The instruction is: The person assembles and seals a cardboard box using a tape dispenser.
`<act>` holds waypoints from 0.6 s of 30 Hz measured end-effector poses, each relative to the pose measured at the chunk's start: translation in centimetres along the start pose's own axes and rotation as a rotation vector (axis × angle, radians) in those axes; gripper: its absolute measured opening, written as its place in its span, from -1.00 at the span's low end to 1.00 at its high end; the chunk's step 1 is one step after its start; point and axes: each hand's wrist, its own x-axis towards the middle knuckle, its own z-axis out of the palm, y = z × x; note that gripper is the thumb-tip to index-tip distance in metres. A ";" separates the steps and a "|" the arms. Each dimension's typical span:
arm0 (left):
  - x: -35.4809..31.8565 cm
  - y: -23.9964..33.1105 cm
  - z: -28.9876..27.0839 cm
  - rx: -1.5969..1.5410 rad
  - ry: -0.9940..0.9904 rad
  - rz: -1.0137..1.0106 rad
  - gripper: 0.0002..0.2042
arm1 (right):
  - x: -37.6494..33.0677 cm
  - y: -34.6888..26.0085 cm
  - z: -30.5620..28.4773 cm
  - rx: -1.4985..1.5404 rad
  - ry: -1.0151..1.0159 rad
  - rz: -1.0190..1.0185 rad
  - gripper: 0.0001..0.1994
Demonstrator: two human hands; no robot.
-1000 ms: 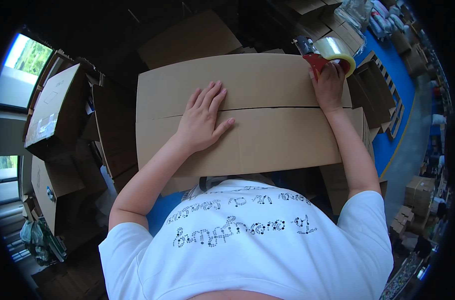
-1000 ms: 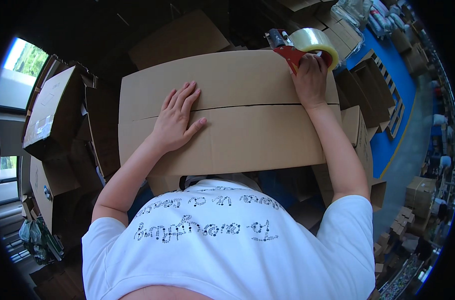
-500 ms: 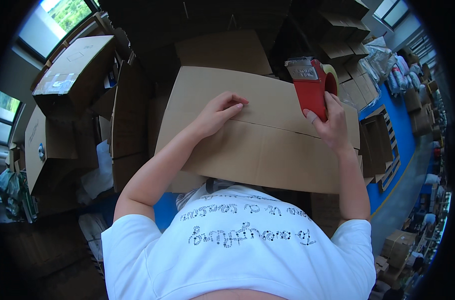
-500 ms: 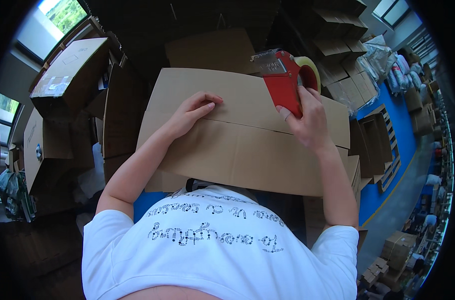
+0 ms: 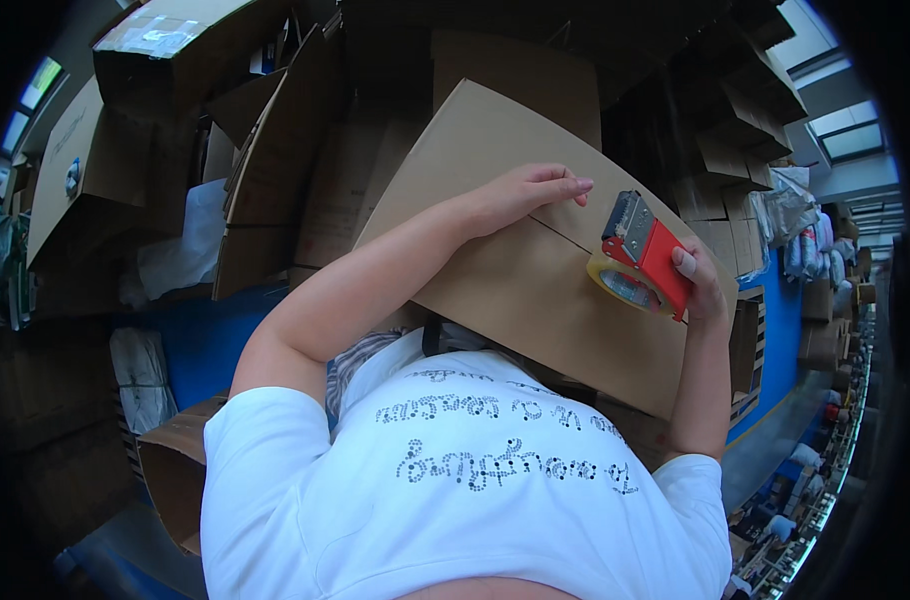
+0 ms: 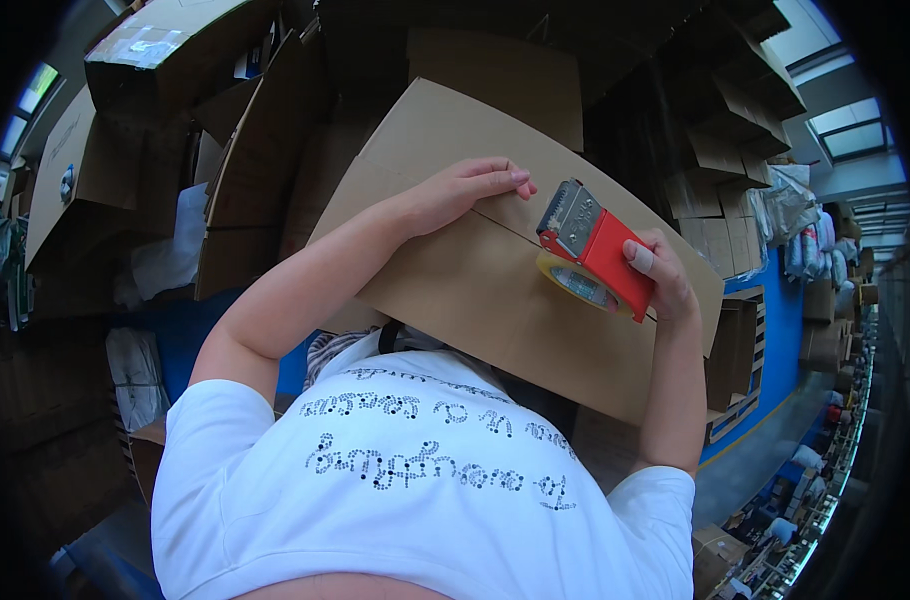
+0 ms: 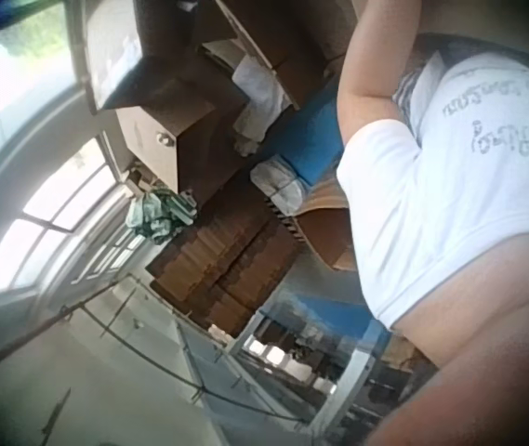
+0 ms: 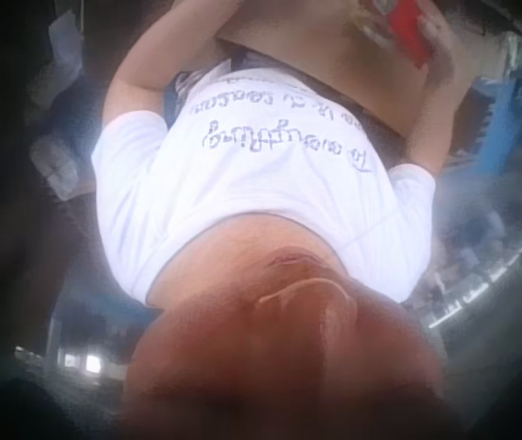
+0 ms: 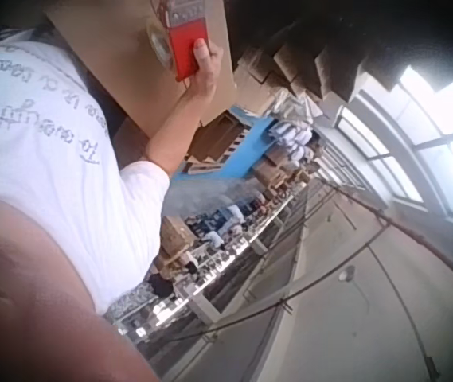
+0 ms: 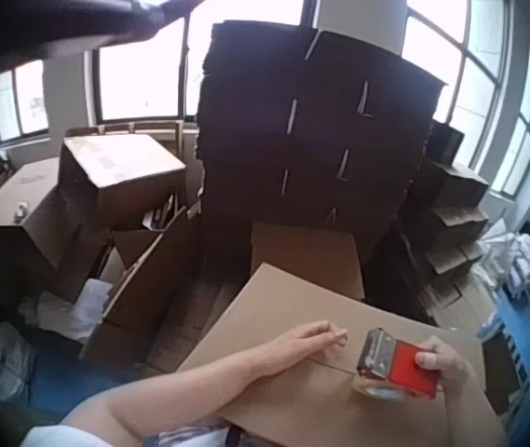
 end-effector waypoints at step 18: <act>0.3 -0.2 0.1 -0.070 -0.172 0.024 -0.72 | 0.0 -1.7 1.0 -0.097 0.001 0.102 -0.48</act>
